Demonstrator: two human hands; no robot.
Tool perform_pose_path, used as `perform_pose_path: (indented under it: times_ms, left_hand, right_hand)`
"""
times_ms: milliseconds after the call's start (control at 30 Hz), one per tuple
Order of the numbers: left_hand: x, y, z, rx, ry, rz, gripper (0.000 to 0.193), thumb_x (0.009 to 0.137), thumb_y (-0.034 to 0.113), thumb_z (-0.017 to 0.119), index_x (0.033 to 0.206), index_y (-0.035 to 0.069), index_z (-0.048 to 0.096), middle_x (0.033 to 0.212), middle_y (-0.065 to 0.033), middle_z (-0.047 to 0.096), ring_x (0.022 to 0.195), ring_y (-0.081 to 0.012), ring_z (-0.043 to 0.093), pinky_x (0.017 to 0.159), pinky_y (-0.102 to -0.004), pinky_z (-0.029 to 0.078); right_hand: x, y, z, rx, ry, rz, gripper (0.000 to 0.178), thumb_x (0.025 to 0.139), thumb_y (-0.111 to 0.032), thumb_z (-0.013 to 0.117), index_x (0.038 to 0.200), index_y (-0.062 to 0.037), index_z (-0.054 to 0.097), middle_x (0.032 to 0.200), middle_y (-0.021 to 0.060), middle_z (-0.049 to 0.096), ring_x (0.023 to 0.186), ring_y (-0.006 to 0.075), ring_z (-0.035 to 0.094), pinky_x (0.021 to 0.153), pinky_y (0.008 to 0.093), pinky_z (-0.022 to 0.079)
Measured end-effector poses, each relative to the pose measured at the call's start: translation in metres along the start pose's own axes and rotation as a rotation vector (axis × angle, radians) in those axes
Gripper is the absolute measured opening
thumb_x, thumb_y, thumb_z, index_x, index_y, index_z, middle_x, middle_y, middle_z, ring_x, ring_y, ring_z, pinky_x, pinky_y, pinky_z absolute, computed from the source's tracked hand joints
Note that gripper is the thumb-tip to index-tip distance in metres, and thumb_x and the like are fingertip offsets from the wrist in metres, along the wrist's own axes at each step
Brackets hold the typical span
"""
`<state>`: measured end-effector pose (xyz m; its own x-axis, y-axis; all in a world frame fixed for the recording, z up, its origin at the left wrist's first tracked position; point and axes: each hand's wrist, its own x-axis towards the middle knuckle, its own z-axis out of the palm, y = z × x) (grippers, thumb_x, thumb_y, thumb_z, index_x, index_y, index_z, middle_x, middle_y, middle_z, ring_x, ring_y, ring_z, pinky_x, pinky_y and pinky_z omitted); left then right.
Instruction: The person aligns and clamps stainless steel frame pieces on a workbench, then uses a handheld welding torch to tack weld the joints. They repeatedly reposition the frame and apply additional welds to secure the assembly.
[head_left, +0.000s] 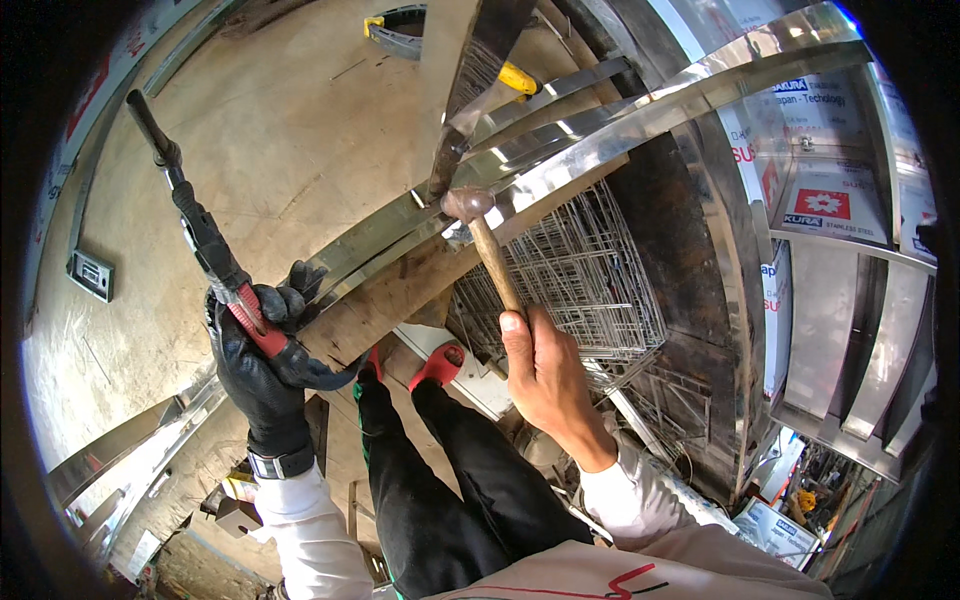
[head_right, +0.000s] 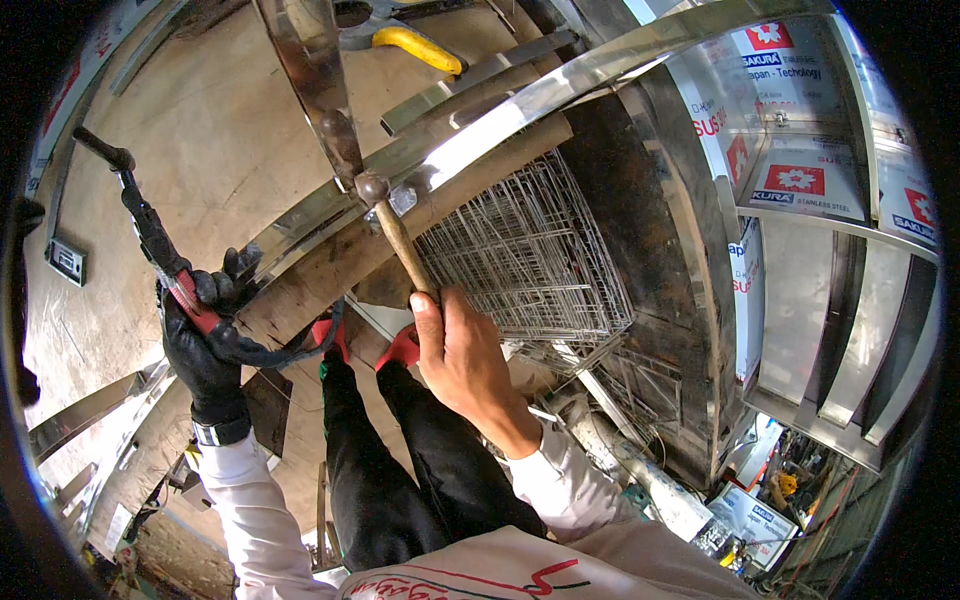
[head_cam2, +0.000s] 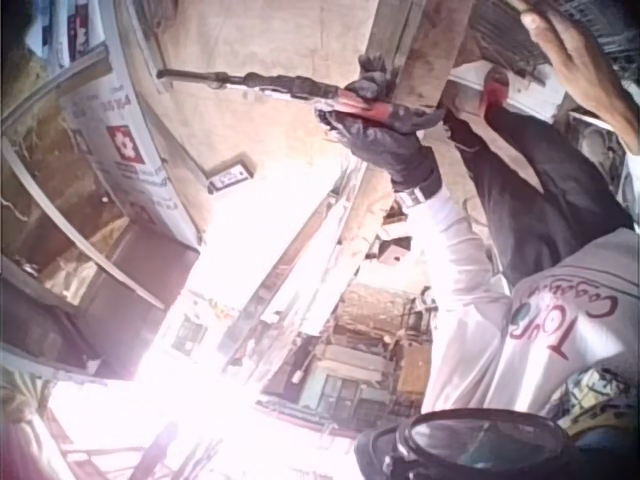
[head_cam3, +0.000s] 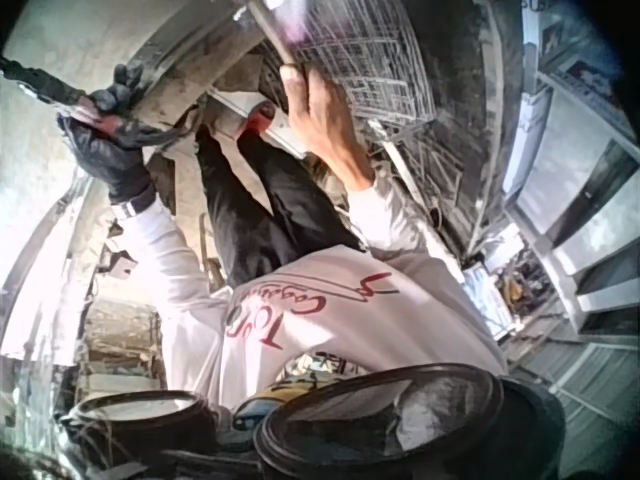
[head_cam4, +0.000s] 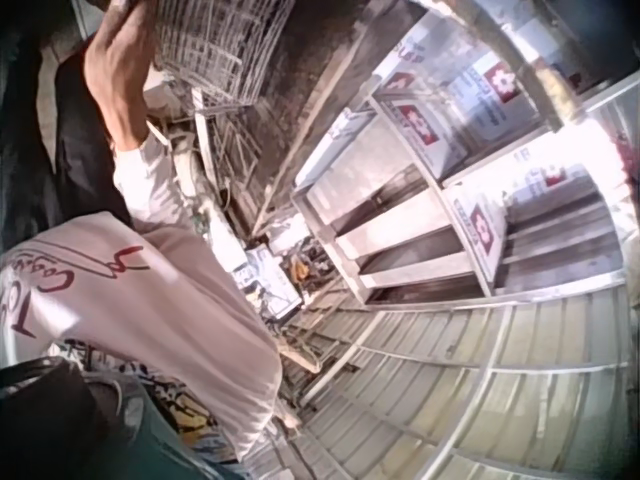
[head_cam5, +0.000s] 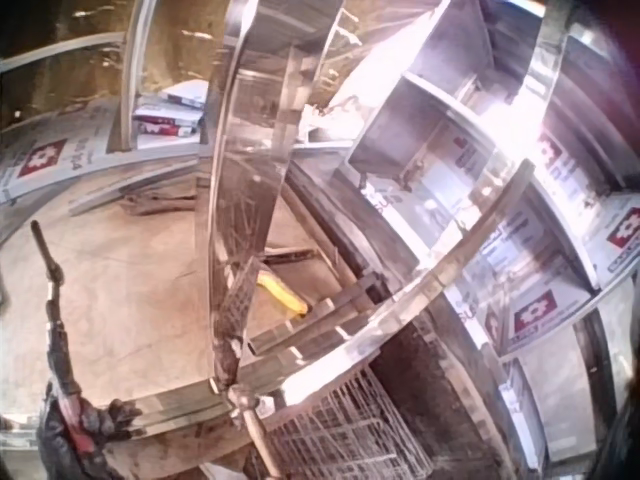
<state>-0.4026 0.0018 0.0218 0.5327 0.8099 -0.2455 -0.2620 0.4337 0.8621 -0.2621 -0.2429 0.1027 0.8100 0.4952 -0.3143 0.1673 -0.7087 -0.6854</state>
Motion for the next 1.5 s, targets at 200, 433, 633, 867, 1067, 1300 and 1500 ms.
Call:
perform_pose_path:
  times_ms: [200,433,633,867,1067,1300,1500]
  left_hand:
    - [0.001,0.001,-0.007,-0.015,-0.039,0.021,0.032,0.114,0.031,0.037,0.127,0.005,0.051,0.091,-0.0068,0.059,0.089,-0.0238,0.063,0.09,-0.0405,0.053]
    - [0.008,0.001,-0.006,0.016,-0.039,0.006,0.029,0.113,0.031,0.041,0.115,0.006,0.054,0.09,-0.005,0.057,0.088,-0.0214,0.059,0.087,-0.0369,0.05]
    - [0.003,-0.005,-0.04,0.547,-0.112,0.226,0.052,0.1,0.027,0.063,0.141,-0.003,0.05,0.104,-0.0069,0.059,0.098,-0.0222,0.06,0.099,-0.0416,0.051]
    - [0.001,0.0,-0.027,0.597,-0.093,0.13,0.07,0.103,0.047,0.058,0.146,-0.007,0.044,0.107,-0.0125,0.056,0.125,-0.0345,0.057,0.112,-0.0557,0.046]
    - [0.022,0.014,-0.053,0.219,-0.327,0.044,0.039,0.107,0.013,0.051,0.141,-0.007,0.046,0.105,-0.0123,0.052,0.134,-0.041,0.051,0.119,-0.0644,0.037]
    - [0.011,0.002,-0.031,0.313,-0.103,0.167,0.036,0.108,0.006,0.044,0.14,-0.011,0.046,0.096,-0.0082,0.047,0.099,-0.0264,0.055,0.122,-0.0595,0.034]
    - [0.019,0.0,-0.055,0.453,-0.222,0.227,0.043,0.108,0.013,0.051,0.145,-0.007,0.045,0.101,-0.0108,0.055,0.118,-0.0365,0.058,0.119,-0.0621,0.037]
  right_hand:
    - [-0.009,-0.013,-0.005,0.122,0.121,-0.19,0.029,0.109,-0.024,0.052,0.092,-0.0006,0.049,0.063,0.0189,0.054,0.056,0.0407,0.058,0.051,0.0467,0.042]
    - [0.004,0.006,-0.004,0.048,-0.026,0.035,0.031,0.109,-0.028,0.053,0.093,-0.0016,0.051,0.063,0.0228,0.056,0.059,0.0458,0.06,0.053,0.0516,0.044]
    - [-0.019,0.052,-0.042,0.266,0.218,-0.223,0.028,0.107,-0.028,0.053,0.1,-0.0019,0.056,0.07,0.0114,0.055,0.059,0.0269,0.056,0.056,0.0406,0.043]
    - [0.097,0.128,-0.144,-0.053,0.5,0.073,0.044,0.112,-0.038,0.044,0.089,-0.0014,0.052,0.056,0.0047,0.048,0.042,0.0191,0.044,0.039,0.0382,0.037]
    - [0.153,0.125,-0.192,-0.172,0.537,-0.045,0.054,0.111,-0.043,0.039,0.097,0.0045,0.06,0.079,0.0308,0.068,0.074,0.0521,0.067,0.066,0.0573,0.054]
    - [0.151,0.126,-0.192,-0.22,0.429,-0.047,0.047,0.111,-0.037,0.043,0.098,0.0041,0.06,0.07,0.0301,0.064,0.069,0.0509,0.066,0.064,0.0564,0.053]
    - [0.144,0.124,-0.194,-0.259,0.371,-0.085,0.043,0.11,-0.034,0.047,0.09,0.0026,0.058,0.064,0.0265,0.063,0.062,0.0479,0.066,0.055,0.0529,0.05]
